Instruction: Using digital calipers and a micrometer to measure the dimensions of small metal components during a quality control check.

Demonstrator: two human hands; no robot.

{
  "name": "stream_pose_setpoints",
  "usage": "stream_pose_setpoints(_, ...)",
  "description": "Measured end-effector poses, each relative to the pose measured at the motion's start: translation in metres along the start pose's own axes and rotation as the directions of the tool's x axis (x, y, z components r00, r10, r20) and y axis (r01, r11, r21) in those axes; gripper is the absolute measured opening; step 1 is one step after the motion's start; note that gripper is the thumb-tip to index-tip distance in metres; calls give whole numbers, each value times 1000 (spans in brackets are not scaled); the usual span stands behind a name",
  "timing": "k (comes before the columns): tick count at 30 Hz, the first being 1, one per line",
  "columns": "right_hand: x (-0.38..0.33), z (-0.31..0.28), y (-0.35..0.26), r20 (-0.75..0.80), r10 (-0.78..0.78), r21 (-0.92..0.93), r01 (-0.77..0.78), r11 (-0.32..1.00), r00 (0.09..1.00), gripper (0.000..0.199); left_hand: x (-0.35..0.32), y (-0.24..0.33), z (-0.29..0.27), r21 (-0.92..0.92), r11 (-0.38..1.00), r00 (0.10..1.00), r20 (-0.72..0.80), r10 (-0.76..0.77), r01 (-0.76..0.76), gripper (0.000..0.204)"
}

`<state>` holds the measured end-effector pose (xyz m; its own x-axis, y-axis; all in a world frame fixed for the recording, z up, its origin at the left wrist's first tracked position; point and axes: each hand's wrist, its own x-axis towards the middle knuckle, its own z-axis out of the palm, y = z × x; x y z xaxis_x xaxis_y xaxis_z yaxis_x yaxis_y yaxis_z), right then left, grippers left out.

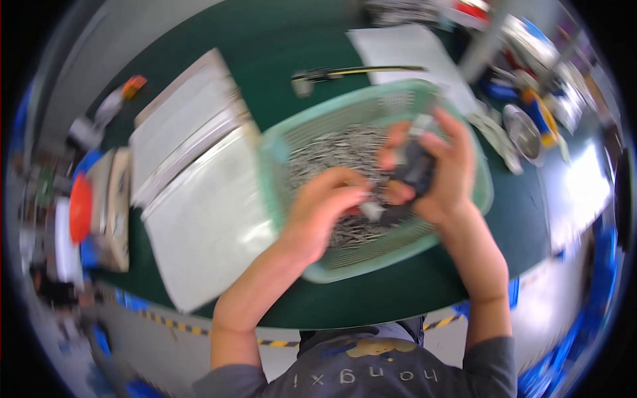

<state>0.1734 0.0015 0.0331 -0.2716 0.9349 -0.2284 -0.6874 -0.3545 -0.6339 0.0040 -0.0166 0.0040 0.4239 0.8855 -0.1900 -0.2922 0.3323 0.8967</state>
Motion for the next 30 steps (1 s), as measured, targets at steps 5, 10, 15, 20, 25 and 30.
stream_pose_setpoints(5, -13, -3, -8, -8, -108, -107, 106, 989, 994, 44, 15, -6, 15, 12, 1000, 999, 43, 0, -1, 15)
stream_pose_setpoints(10, -8, -12, -6, 110, -54, -154, 71, 985, 992, 40, 11, -7, 16, -22, 997, 997, -2, 75, -75, 11)
stream_pose_setpoints(15, -6, -16, -7, 116, -52, -179, 72, 981, 992, 35, 10, -6, 16, -35, 998, 999, -8, 51, -51, 11)
stream_pose_setpoints(20, -6, -19, -8, 143, -46, -177, 71, 982, 989, 35, 11, -7, 17, -54, 996, 997, 7, 77, -76, 10)
stream_pose_setpoints(25, -6, -20, -10, 157, -45, -182, 74, 980, 987, 34, 11, -6, 19, -70, 993, 996, 6, 92, -91, 11)
stream_pose_setpoints(30, -6, -20, -9, 155, -38, -176, 66, 982, 987, 33, 10, -2, 17, -2, 998, 998, 3, 59, -59, 11)
